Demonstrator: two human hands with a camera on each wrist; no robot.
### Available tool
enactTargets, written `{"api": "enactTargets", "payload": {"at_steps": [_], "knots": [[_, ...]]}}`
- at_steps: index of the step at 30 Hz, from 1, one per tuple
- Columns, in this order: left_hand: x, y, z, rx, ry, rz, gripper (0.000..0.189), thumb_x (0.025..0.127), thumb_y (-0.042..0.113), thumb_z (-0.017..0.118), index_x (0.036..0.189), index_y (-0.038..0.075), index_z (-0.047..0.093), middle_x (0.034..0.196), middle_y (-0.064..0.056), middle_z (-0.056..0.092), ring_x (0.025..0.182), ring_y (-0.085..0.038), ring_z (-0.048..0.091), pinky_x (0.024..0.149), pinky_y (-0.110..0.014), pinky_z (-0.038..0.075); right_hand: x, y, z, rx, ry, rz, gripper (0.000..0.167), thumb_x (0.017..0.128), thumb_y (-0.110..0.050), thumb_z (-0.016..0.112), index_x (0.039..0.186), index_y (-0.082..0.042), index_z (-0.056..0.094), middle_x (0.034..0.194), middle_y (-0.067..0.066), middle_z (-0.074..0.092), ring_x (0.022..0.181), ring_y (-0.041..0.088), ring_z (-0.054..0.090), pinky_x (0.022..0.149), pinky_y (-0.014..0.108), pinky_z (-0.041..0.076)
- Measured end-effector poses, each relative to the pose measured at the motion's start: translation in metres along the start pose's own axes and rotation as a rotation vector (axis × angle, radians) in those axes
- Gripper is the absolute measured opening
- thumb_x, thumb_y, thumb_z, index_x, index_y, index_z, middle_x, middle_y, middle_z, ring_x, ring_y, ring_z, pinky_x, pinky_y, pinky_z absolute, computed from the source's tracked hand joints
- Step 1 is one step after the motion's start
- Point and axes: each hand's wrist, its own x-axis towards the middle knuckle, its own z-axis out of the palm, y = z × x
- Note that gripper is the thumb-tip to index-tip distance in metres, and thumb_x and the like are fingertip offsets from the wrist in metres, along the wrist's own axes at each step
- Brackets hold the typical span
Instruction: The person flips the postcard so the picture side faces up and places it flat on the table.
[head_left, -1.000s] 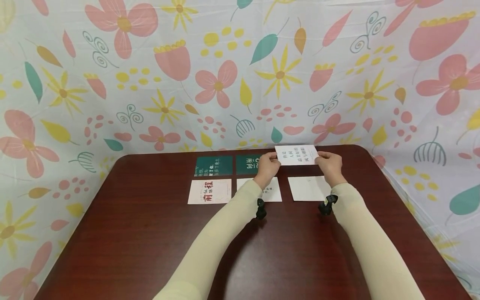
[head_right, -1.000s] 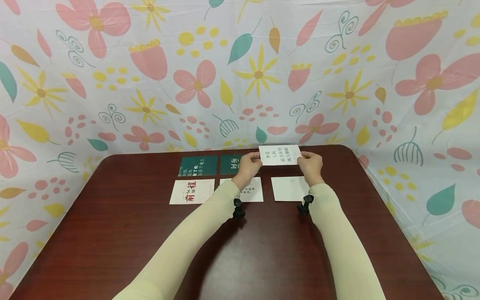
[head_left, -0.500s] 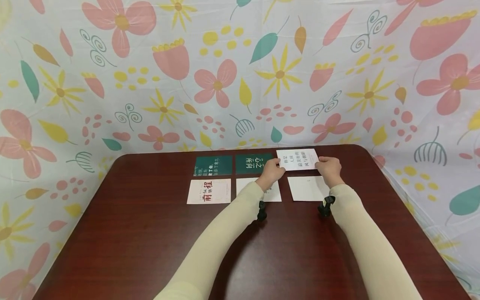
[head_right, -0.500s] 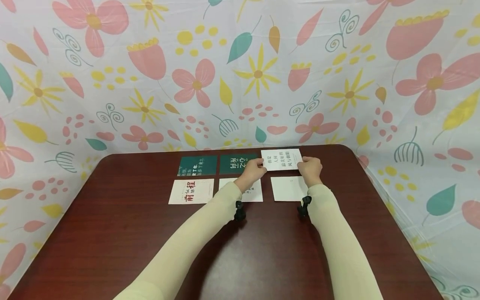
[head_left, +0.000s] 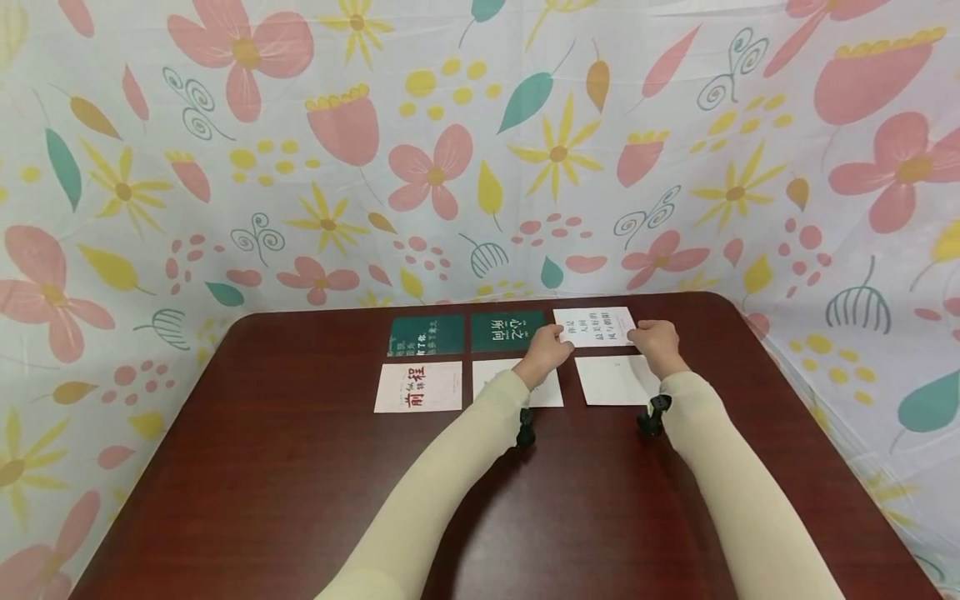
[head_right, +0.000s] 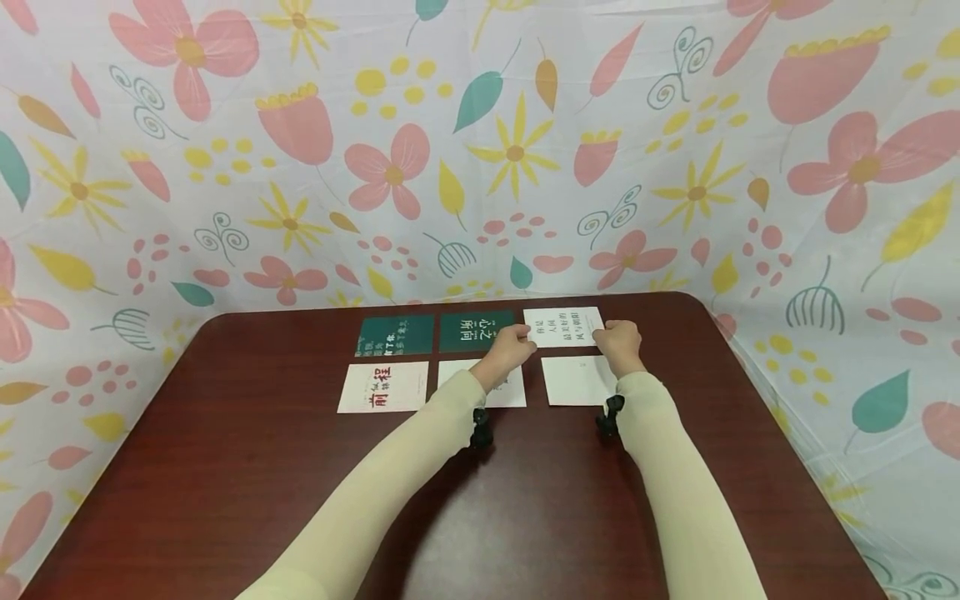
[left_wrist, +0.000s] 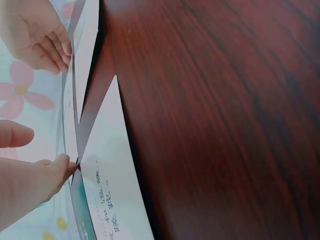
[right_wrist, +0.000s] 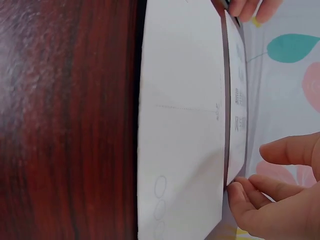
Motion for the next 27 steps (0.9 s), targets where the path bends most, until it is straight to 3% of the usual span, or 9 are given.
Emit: {"api": "enactTargets", "payload": {"at_steps": [10, 17, 27], "knots": [[-0.016, 0.007, 0.001, -0.093, 0.032, -0.023, 0.05, 0.096, 0.006, 0.051, 0.143, -0.003, 0.04, 0.138, -0.017, 0.047, 0.129, -0.03, 0.045, 0.103, -0.039, 0.041, -0.012, 0.01, -0.026, -0.028, -0.071, -0.086, 0.056, 0.099, -0.015, 0.041, 0.147, 0.008, 0.026, 0.147, 0.034, 0.03, 0.134, 0.047, 0.031, 0.105, 0.056, 0.033], [-0.037, 0.014, 0.005, -0.17, -0.007, -0.06, 0.049, 0.097, 0.007, 0.051, 0.143, -0.002, 0.039, 0.136, -0.017, 0.049, 0.129, -0.031, 0.045, 0.105, -0.04, 0.039, -0.023, 0.022, -0.043, -0.055, -0.166, -0.104, 0.057, 0.1, -0.017, 0.04, 0.145, 0.014, 0.022, 0.149, 0.036, 0.019, 0.137, 0.05, 0.02, 0.109, 0.057, 0.026], [-0.058, 0.011, 0.014, -0.135, -0.055, -0.081, 0.051, 0.093, 0.006, 0.052, 0.142, -0.006, 0.04, 0.14, -0.019, 0.046, 0.132, -0.028, 0.042, 0.106, -0.04, 0.037, -0.042, 0.031, -0.051, -0.134, -0.234, -0.115, 0.059, 0.101, -0.02, 0.04, 0.142, 0.019, 0.024, 0.146, 0.039, 0.022, 0.135, 0.053, 0.021, 0.107, 0.06, 0.027]]}}
